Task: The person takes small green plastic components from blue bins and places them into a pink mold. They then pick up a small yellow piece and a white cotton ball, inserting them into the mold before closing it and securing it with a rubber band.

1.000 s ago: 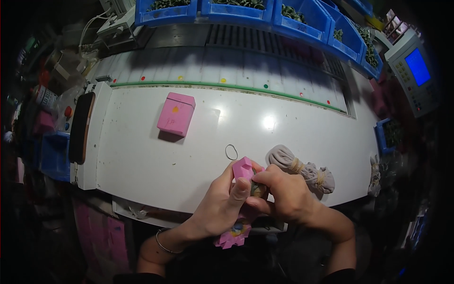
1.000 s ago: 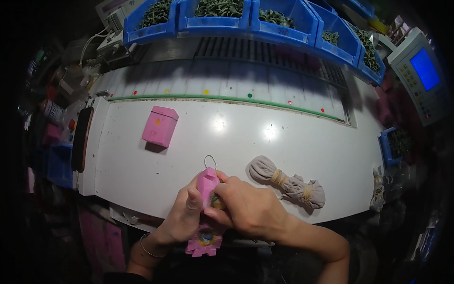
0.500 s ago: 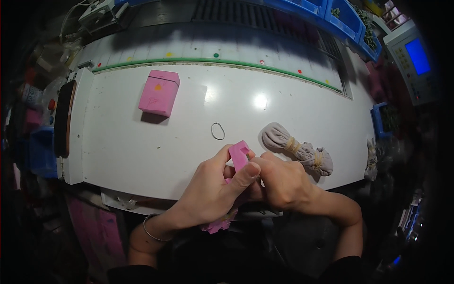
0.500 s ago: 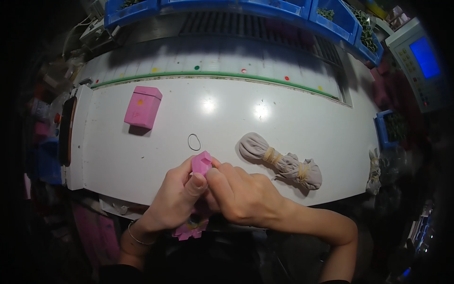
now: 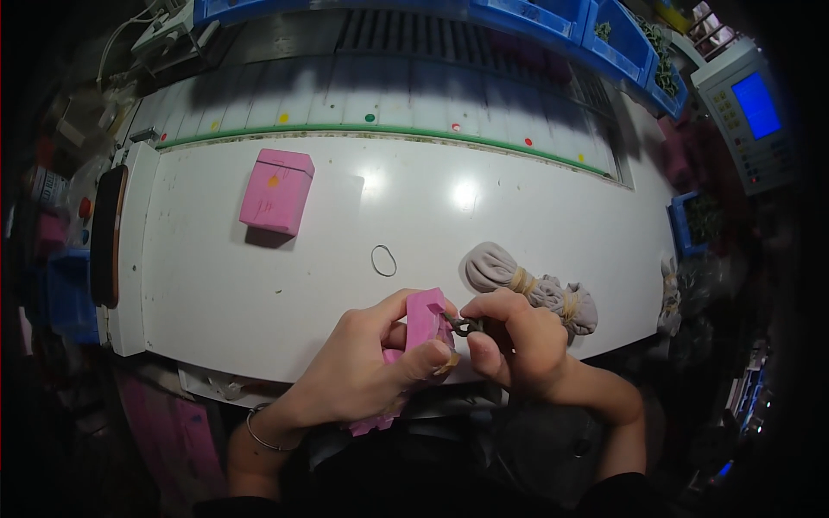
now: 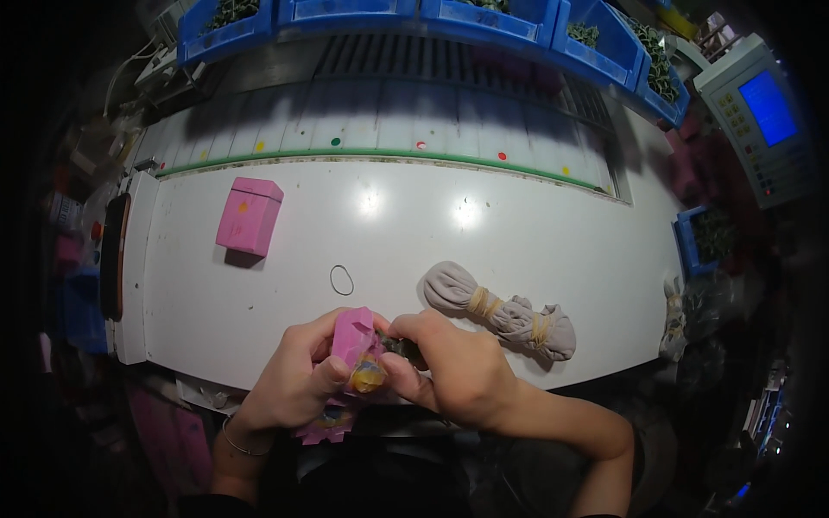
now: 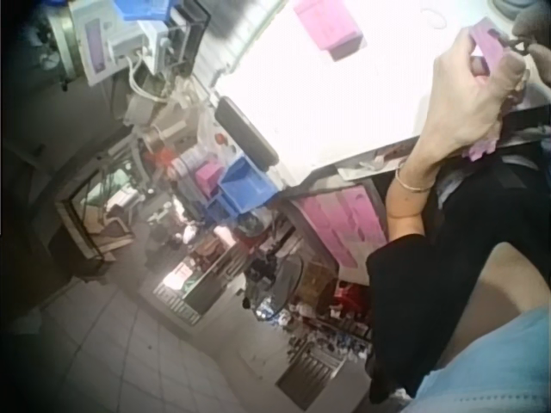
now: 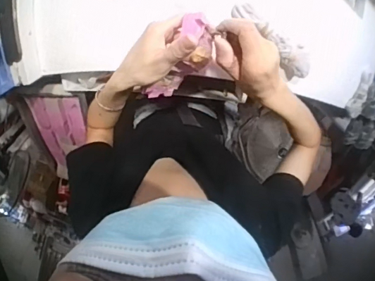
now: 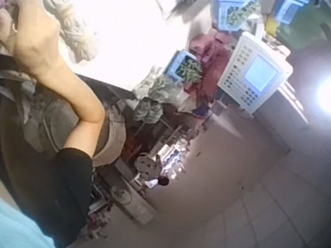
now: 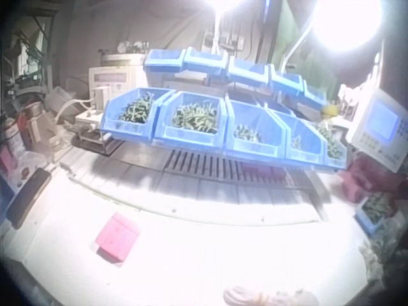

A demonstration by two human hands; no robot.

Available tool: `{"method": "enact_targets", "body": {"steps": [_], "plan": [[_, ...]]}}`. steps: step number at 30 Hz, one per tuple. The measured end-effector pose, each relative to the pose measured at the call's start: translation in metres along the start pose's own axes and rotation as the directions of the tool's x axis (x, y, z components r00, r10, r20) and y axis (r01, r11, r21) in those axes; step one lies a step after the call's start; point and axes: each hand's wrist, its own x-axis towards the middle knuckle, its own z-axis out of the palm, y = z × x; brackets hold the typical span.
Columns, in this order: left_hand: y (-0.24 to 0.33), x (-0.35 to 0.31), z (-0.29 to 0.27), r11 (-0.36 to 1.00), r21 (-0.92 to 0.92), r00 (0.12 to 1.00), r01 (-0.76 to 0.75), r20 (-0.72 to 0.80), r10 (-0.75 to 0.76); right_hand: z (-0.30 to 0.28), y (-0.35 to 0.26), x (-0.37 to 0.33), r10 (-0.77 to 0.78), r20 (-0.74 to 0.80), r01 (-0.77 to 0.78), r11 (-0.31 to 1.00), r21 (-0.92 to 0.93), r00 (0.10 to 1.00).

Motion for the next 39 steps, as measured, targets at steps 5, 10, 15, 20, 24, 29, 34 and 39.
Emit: {"method": "enact_targets", "body": {"steps": [5,10,15,20,24,29,34,39], "plan": [[-0.009,0.001,-0.005,0.985,-0.045,0.979,-0.169,-0.127,0.162,-0.005,-0.001,-0.003,0.226,-0.126,-0.215,0.972,0.099,0.966],[-0.003,-0.012,-0.004,0.995,-0.093,0.998,-0.043,-0.039,0.039,0.003,-0.010,0.003,0.122,-0.036,-0.122,0.992,-0.011,0.992],[-0.011,-0.005,0.021,0.990,-0.102,0.980,-0.092,-0.184,0.072,0.018,-0.019,0.005,0.099,0.039,-0.103,0.989,0.107,0.994],[-0.015,0.015,0.014,0.986,-0.125,0.944,-0.110,-0.324,0.064,0.027,-0.009,0.015,0.172,0.019,-0.173,0.967,0.189,0.985],[-0.016,0.037,-0.005,0.997,-0.018,0.960,-0.076,-0.273,0.068,0.033,0.006,0.024,0.211,-0.030,-0.199,0.955,0.218,0.977],[-0.013,0.035,-0.007,0.999,-0.013,0.981,0.047,-0.188,-0.049,0.014,0.016,0.019,0.211,0.044,-0.216,0.949,0.232,0.976],[-0.003,0.032,-0.002,0.997,0.032,0.994,0.068,-0.087,-0.064,0.004,0.011,0.041,0.172,-0.080,-0.164,0.982,0.095,0.982],[0.005,0.029,-0.007,0.992,-0.031,0.989,0.123,-0.075,-0.125,0.003,0.024,0.032,0.023,0.098,-0.028,0.999,0.043,0.995]]}}
